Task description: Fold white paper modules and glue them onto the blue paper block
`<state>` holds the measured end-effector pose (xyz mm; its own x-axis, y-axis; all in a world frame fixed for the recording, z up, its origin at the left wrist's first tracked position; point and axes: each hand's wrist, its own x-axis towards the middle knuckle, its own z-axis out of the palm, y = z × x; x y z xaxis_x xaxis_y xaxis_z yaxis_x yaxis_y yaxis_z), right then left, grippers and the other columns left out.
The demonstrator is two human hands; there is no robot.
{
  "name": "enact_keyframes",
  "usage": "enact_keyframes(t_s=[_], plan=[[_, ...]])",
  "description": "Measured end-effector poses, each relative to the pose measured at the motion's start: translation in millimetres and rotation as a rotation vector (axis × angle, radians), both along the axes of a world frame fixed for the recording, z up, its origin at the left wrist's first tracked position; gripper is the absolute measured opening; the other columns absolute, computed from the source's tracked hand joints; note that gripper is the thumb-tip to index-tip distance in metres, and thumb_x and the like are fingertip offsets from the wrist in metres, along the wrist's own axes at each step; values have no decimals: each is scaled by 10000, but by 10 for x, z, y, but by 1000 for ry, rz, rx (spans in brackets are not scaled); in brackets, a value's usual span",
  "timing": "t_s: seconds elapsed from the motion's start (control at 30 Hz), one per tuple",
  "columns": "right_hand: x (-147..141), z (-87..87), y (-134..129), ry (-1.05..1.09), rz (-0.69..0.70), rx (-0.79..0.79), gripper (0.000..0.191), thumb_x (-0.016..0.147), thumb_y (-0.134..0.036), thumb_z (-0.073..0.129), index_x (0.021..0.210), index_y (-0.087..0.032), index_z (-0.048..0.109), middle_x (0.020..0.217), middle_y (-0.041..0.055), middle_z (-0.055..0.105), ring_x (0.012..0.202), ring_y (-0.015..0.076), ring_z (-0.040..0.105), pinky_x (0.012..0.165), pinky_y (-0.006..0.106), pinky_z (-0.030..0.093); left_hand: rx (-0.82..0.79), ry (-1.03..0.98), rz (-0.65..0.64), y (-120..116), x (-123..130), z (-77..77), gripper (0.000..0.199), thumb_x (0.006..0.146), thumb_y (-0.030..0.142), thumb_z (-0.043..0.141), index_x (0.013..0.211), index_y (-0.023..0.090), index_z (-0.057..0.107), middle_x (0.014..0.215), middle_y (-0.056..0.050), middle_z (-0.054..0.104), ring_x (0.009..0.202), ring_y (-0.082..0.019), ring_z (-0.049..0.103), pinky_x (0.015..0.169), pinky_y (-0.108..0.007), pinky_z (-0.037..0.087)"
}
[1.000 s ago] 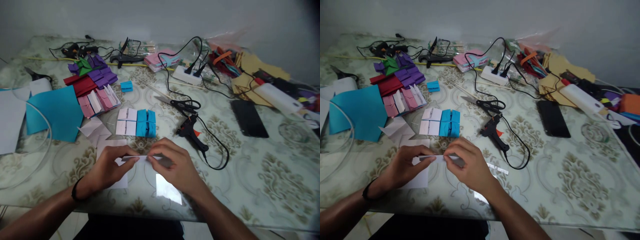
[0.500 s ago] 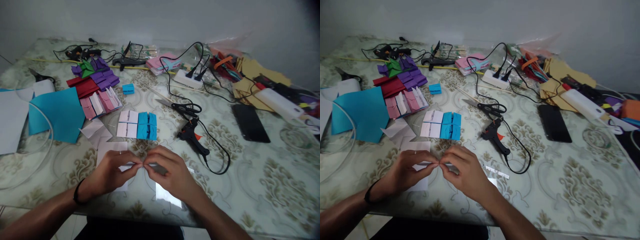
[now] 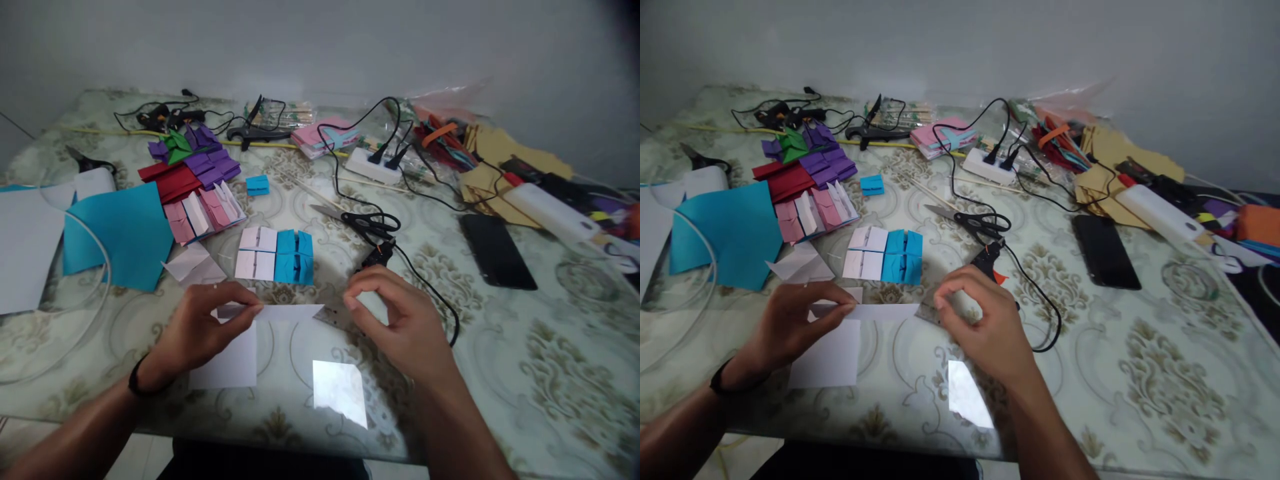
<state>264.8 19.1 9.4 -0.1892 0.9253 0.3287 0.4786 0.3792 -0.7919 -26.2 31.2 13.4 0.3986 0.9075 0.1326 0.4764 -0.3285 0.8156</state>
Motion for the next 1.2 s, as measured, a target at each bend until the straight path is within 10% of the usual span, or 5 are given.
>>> enact_keyframes(t_s=[0.27, 1.2], plan=[[-454, -97, -130, -7, 235, 89, 119, 911, -82, 627, 908, -201, 630, 908, 64, 689, 880, 218, 615, 808, 375, 505, 200, -55, -215, -119, 234, -90, 117, 956, 93, 671, 953, 197, 724, 876, -22, 802, 777, -156, 757, 715, -250, 595], [-503, -141, -182, -44, 174, 144, 172, 869, -47, 580, 840, -215, 561, 835, 29, 664, 788, 191, 623, 739, 346, 490, 249, -115, -218, -53, 143, -68, 112, 930, 125, 719, 961, 232, 730, 839, -12, 817, 725, -180, 778, 633, -262, 621]])
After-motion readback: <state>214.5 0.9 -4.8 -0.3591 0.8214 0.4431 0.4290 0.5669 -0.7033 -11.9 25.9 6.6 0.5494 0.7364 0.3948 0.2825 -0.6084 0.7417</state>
